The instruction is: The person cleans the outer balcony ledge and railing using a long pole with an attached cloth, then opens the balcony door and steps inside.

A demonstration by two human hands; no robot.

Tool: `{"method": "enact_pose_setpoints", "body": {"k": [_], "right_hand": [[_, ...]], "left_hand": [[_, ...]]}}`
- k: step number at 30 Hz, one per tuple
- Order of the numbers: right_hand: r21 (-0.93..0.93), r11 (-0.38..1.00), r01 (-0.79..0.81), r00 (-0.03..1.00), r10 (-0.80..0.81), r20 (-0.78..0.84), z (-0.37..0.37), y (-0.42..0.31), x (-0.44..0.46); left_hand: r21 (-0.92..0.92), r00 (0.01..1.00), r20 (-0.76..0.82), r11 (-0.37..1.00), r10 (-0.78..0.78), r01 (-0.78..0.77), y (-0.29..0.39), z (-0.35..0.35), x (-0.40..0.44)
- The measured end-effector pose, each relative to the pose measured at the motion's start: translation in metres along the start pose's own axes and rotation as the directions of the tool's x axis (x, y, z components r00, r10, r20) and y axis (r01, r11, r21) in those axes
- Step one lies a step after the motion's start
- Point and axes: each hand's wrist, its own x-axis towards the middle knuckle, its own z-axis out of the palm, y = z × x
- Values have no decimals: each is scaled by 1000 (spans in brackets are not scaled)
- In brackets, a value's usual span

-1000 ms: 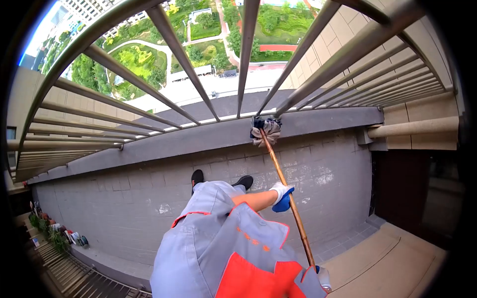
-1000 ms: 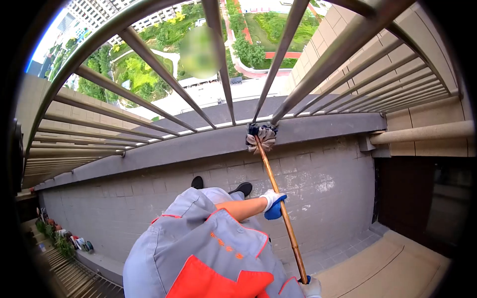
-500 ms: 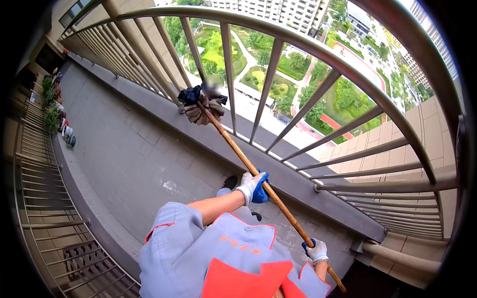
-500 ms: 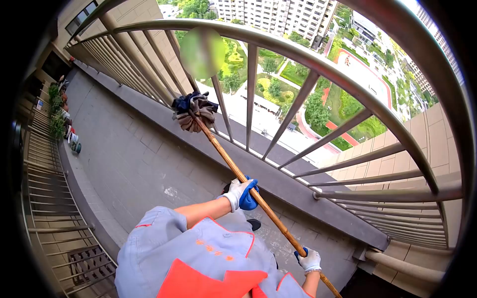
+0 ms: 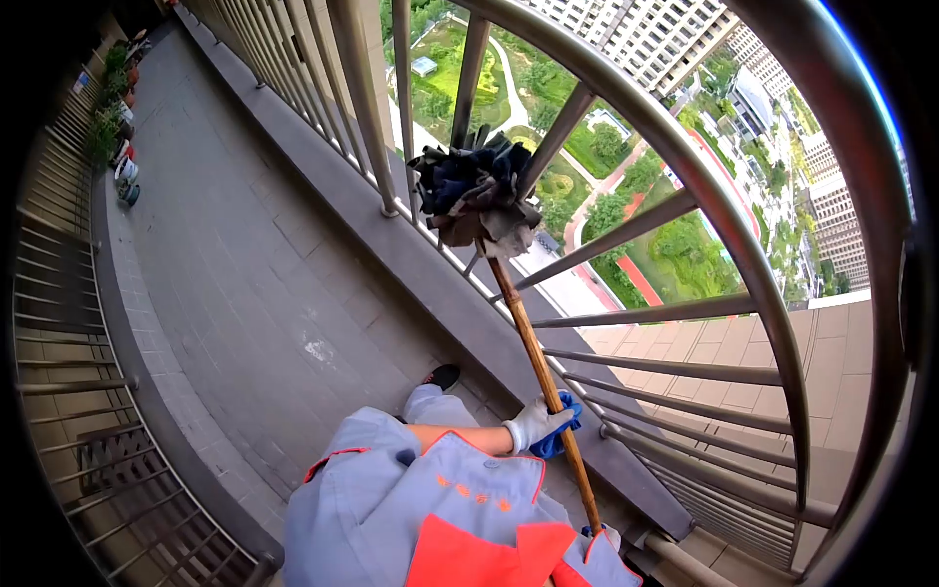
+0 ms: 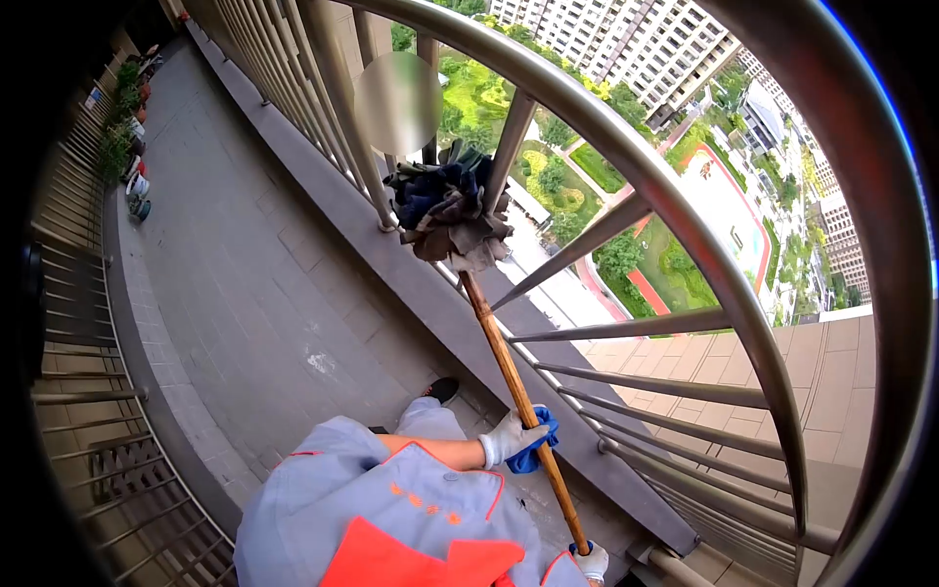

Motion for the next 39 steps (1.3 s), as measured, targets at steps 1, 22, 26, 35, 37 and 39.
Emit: {"method": "enact_pose_setpoints", "body": {"k": [1,22,26,35,37,39], "right_hand": [[-300,946,-121,992,124,-8,-8,-21,-12],[68,964,256,933,-228,-278,1,-169,28],[19,974,224,942,-212,-262,19,-193,30],[-455,890,24,996,15,82,-10,-266,12],[-522,851,58,997,-24,72,-11,-305,19],[-513,858,35,997,-69,-47,-19,-317,16]], "left_hand": [[21,996,-56,997,-75,76,-24,-21,14],[164,719,456,744,525,-647,187,19,-15],[-61,786,358,853,504,-519,194,-14,-7],[-69,776,-554,945,-302,319,-21,-219,116],[-251,707,-525,880,-474,404,-53,-269,141],[-385,680,-502,842,-534,377,-23,-258,130]]}}
